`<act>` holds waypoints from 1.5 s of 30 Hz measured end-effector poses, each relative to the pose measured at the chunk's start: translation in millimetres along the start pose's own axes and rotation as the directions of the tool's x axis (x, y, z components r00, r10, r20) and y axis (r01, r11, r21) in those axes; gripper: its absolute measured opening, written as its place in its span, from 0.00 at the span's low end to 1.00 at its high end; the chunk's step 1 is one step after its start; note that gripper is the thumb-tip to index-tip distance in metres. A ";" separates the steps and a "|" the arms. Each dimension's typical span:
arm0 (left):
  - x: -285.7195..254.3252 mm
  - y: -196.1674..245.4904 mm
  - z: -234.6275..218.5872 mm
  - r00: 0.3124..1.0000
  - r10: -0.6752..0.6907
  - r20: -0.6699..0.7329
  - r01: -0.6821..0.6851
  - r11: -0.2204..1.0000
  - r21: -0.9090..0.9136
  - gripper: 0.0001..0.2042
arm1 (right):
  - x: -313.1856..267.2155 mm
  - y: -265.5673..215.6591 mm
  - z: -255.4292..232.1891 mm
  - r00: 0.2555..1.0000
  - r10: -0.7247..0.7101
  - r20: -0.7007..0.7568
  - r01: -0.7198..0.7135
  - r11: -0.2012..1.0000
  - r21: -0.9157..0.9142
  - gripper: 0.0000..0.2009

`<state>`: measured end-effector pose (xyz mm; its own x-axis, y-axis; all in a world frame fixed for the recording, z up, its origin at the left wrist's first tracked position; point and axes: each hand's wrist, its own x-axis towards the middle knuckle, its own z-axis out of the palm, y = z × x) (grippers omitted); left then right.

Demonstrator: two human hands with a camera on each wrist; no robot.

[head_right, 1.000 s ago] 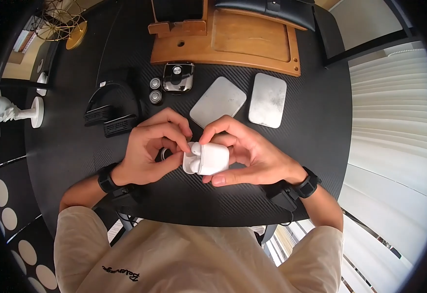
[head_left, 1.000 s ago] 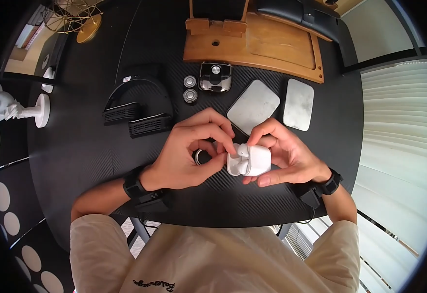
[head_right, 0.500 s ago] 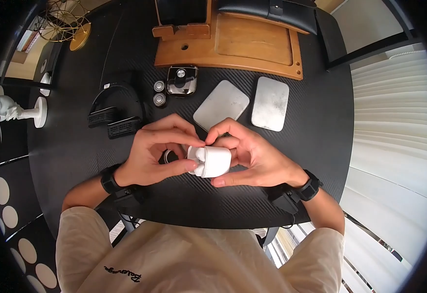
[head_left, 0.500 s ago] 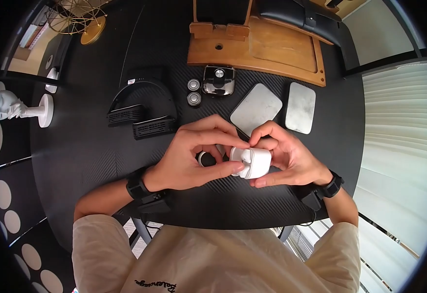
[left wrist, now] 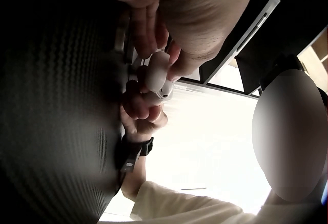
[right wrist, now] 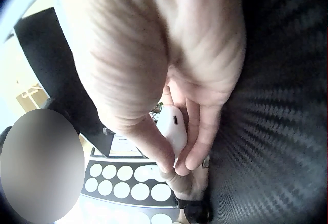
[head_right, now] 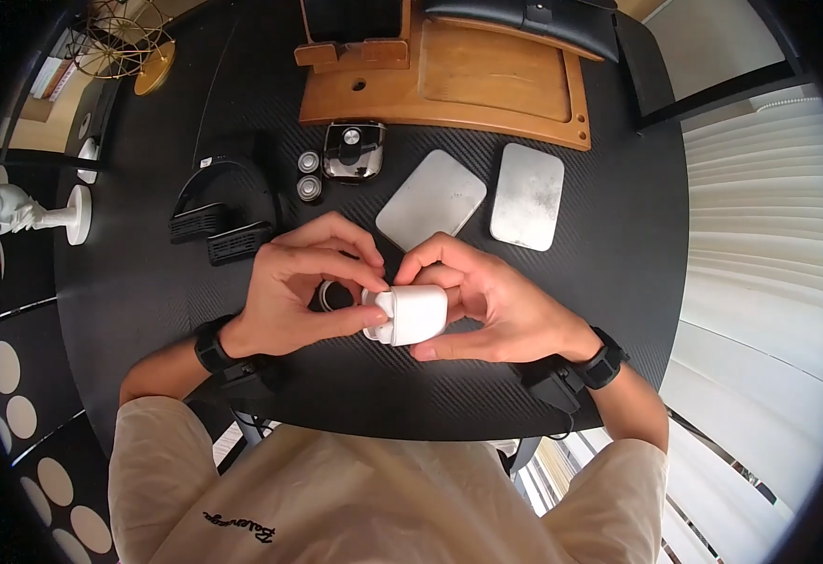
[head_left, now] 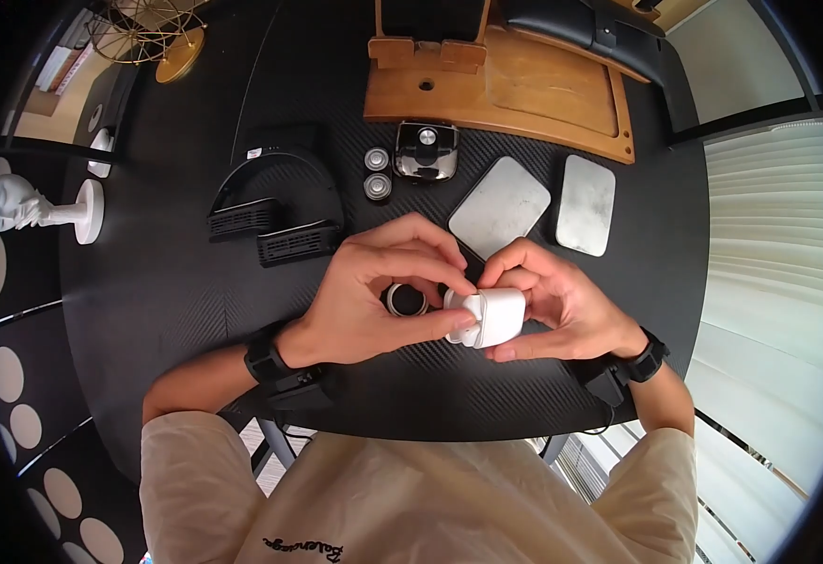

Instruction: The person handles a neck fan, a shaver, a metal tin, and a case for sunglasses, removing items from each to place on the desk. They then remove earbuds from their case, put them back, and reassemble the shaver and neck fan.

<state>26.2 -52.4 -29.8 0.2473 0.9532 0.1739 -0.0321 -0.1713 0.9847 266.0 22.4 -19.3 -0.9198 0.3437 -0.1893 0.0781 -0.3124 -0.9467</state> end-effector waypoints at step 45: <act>4.6 -0.8 -2.4 1.000 0.014 0.011 -0.014 1.000 0.000 0.15 | 0.6 7.5 0.4 0.978 -0.184 -0.096 0.179 0.982 -0.056 0.22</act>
<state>25.0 -47.3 -29.8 0.2570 0.9480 0.1875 -0.0353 -0.1847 0.9822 265.9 19.9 -26.4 -0.8772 0.4788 -0.0361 -0.0667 -0.1960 -0.9783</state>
